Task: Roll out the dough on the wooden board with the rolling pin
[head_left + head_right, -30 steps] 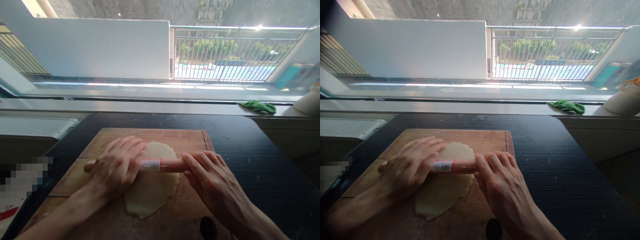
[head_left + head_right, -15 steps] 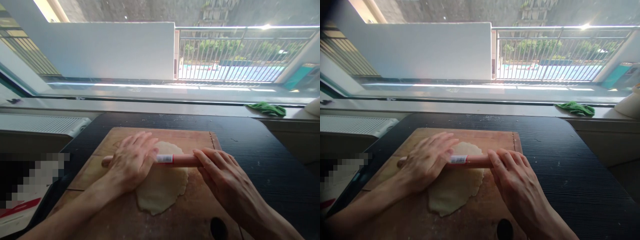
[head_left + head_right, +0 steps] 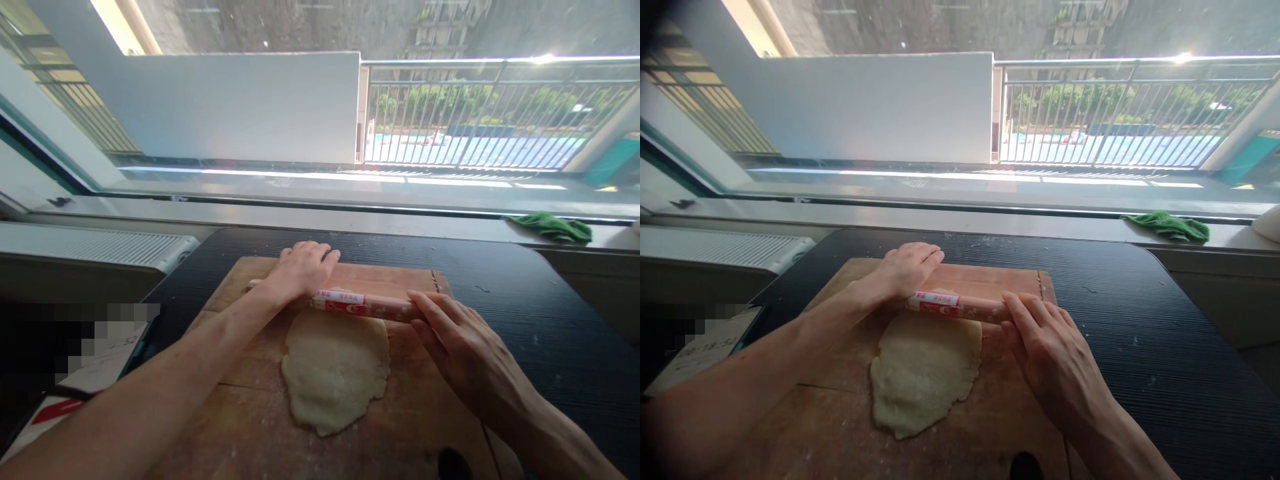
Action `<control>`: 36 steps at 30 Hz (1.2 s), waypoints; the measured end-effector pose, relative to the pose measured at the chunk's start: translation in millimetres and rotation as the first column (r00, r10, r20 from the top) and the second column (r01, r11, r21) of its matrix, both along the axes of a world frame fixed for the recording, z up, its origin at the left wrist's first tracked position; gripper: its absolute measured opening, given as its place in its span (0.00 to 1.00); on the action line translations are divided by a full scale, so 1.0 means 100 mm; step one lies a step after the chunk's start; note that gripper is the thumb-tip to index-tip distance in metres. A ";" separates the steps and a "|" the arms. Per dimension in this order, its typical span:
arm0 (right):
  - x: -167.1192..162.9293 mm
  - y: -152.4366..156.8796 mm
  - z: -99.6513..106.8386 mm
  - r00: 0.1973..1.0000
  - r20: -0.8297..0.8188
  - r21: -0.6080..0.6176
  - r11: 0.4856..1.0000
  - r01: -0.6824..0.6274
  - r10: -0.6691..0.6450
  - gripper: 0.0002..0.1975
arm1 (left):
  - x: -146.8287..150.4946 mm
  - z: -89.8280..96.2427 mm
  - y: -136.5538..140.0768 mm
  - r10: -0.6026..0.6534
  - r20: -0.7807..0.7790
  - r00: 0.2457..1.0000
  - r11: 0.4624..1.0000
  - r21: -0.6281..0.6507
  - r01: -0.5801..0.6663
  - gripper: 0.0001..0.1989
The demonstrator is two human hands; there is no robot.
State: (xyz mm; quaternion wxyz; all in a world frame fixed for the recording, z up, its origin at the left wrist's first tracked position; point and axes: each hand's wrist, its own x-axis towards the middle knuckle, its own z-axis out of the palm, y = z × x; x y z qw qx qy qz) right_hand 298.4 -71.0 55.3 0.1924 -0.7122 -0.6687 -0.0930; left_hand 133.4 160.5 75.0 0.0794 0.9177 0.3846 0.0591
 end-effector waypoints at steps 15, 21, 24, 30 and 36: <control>0.07 -0.10 -0.11 0.999 -0.052 0.026 1.000 -0.001 0.002 0.21 | -0.13 -0.02 -0.23 0.019 0.018 1.000 0.998 0.064 -0.020 0.22; 0.10 -0.09 -0.05 0.998 -0.053 0.017 1.000 0.018 -0.017 0.18 | 0.19 -0.03 0.13 0.078 -0.028 0.997 0.995 0.057 -0.077 0.23; 0.04 -0.15 -0.02 1.000 -0.013 0.047 0.999 -0.019 0.020 0.20 | -0.02 -0.02 -0.09 0.015 0.012 1.000 0.997 0.069 -0.016 0.22; -0.02 -0.23 -0.04 0.990 -0.024 0.079 0.987 -0.137 0.139 0.24 | -0.44 -0.03 -0.51 -0.078 0.032 0.996 0.987 0.142 0.073 0.23; 0.10 -0.13 -0.04 0.997 -0.047 0.009 0.999 -0.054 0.054 0.21 | 0.03 -0.06 -0.01 0.026 0.008 1.000 0.998 0.061 -0.026 0.25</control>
